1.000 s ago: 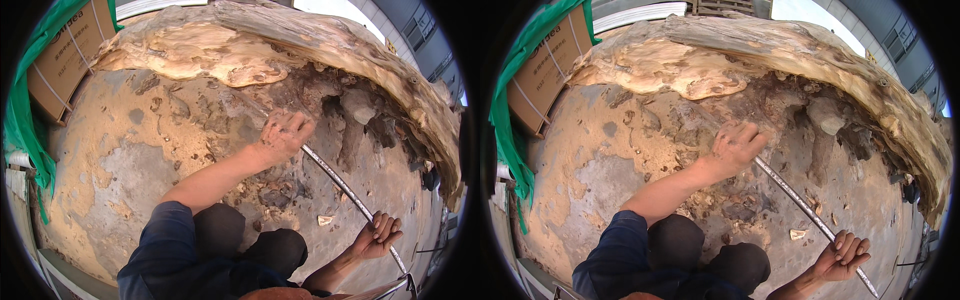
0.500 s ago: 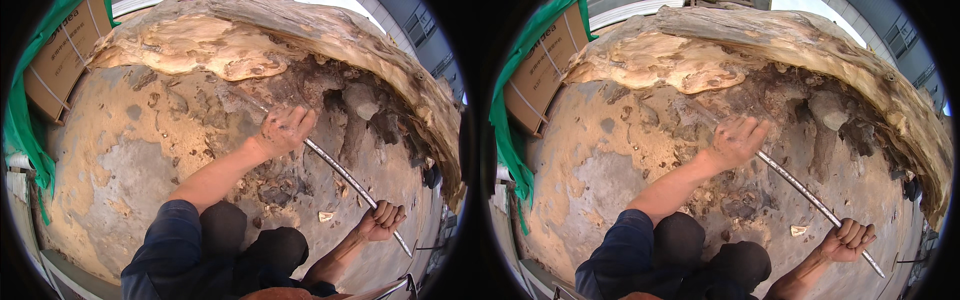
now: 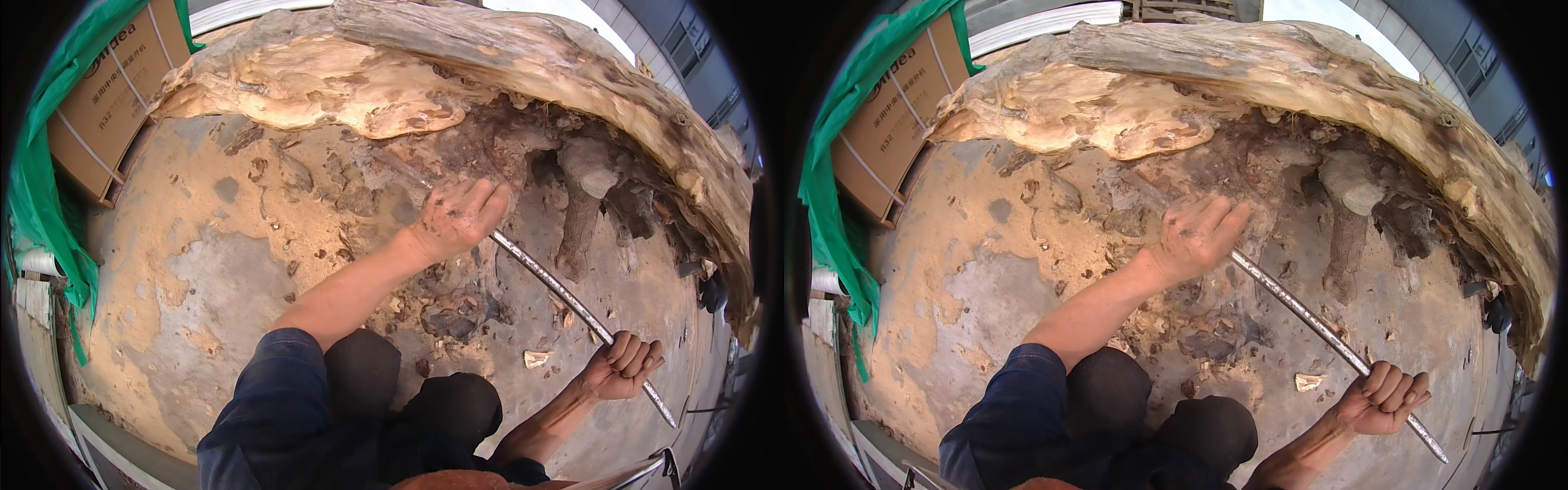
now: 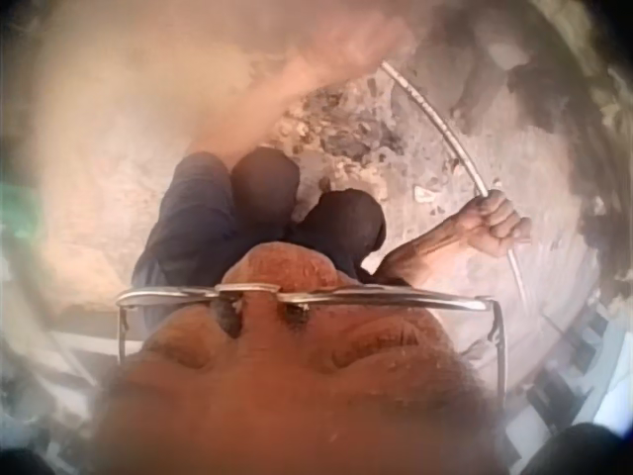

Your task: The person uses a metal rod to scrape and pry away material from a large, irregular piece of wood. They repeatedly insert the rod into crevices and pull out debris, working on the same section throughout the clip.

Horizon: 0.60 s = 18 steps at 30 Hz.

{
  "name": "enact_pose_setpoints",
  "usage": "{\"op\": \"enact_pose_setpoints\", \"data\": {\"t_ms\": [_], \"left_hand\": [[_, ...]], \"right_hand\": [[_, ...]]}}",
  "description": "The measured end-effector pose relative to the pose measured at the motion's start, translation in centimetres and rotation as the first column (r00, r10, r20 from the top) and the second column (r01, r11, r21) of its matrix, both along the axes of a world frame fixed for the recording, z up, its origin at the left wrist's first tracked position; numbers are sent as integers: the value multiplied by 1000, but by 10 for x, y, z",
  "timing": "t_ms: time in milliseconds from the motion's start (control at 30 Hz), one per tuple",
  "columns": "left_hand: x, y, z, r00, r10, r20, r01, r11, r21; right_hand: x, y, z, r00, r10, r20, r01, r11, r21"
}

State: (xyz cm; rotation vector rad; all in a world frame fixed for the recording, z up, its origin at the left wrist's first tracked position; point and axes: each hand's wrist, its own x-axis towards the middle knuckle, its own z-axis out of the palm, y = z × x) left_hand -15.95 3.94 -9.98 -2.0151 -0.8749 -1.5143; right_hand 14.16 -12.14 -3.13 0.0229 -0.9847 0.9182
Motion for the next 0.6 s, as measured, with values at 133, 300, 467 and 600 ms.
{"op": "enact_pose_setpoints", "data": {"t_ms": [133,300,467,600], "left_hand": [[-13,-5,-17,993,-33,-114,21,994,-108],[-40,-12,-38,980,29,-198,-52,992,-112],[-6,-36,-16,949,-203,-239,163,971,-177],[24,-39,11,912,-310,-270,271,947,-172]], "right_hand": [[-2,-2,-86,968,-140,-206,37,899,-436],[-26,-16,-119,971,-119,-206,-27,804,-593],[12,-46,-74,989,-127,-73,91,922,-377],[39,-70,-42,986,-166,-36,156,970,-187]]}}
